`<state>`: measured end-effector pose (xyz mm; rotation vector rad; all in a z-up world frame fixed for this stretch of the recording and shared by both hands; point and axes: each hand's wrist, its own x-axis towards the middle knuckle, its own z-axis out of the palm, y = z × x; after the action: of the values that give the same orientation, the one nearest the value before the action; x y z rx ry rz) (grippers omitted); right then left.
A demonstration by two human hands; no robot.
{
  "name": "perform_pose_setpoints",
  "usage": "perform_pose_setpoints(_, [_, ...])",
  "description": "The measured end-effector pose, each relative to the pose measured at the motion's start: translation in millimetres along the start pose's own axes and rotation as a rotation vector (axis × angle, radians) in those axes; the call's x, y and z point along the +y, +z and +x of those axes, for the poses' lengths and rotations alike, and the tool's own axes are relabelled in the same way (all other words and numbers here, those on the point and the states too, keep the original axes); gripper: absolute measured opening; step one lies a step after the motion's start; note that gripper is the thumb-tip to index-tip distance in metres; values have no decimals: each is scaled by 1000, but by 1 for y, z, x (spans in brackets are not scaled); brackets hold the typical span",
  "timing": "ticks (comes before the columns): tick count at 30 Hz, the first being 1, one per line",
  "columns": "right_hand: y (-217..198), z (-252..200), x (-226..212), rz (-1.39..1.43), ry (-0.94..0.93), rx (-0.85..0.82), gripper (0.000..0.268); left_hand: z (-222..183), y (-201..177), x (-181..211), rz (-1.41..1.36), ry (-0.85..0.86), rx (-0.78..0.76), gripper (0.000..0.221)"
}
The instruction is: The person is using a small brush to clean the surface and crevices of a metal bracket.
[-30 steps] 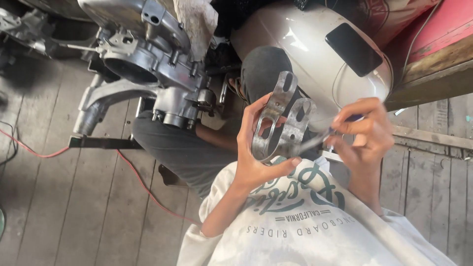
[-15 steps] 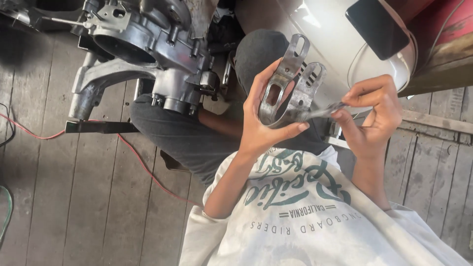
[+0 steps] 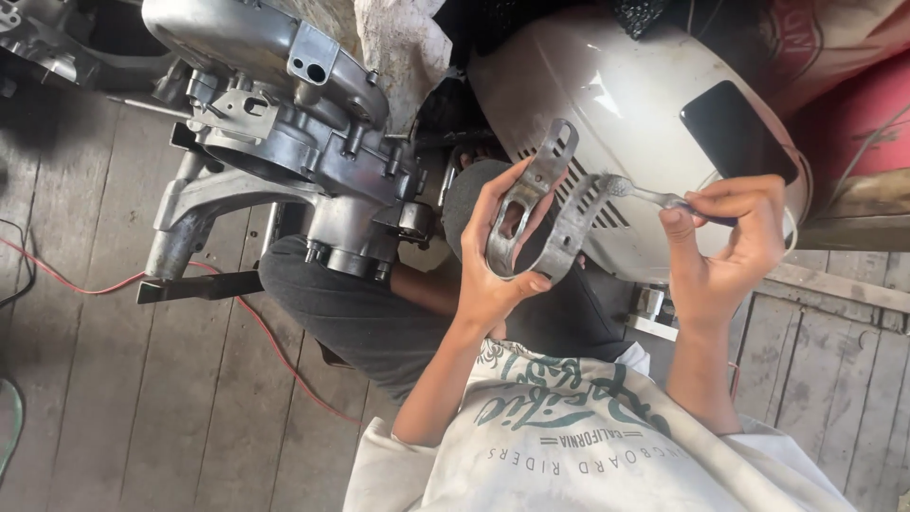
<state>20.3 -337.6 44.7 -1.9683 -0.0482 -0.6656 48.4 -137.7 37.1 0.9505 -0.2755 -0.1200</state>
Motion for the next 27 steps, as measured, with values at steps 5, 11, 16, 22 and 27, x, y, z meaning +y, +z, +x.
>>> perform_pose_setpoints(5, [8,-9,6,41,-59,-147,27,-1,-15,5,-50,-55,21,109])
perform_pose_setpoints(11, [9,5,0,19,-4,-22,28,-1,-8,15,-49,-72,29,105])
perform_pose_setpoints(16, [12,-10,0,49,-94,-66,27,10,-8,9,33,39,-2,103])
perform_pose_setpoints(22, [13,21,0,-88,-97,6,26,11,-12,2,31,21,28,87])
perform_pose_setpoints(27, [19,7,22,3,-261,-32,35,15,-13,-21,-8,110,140,99])
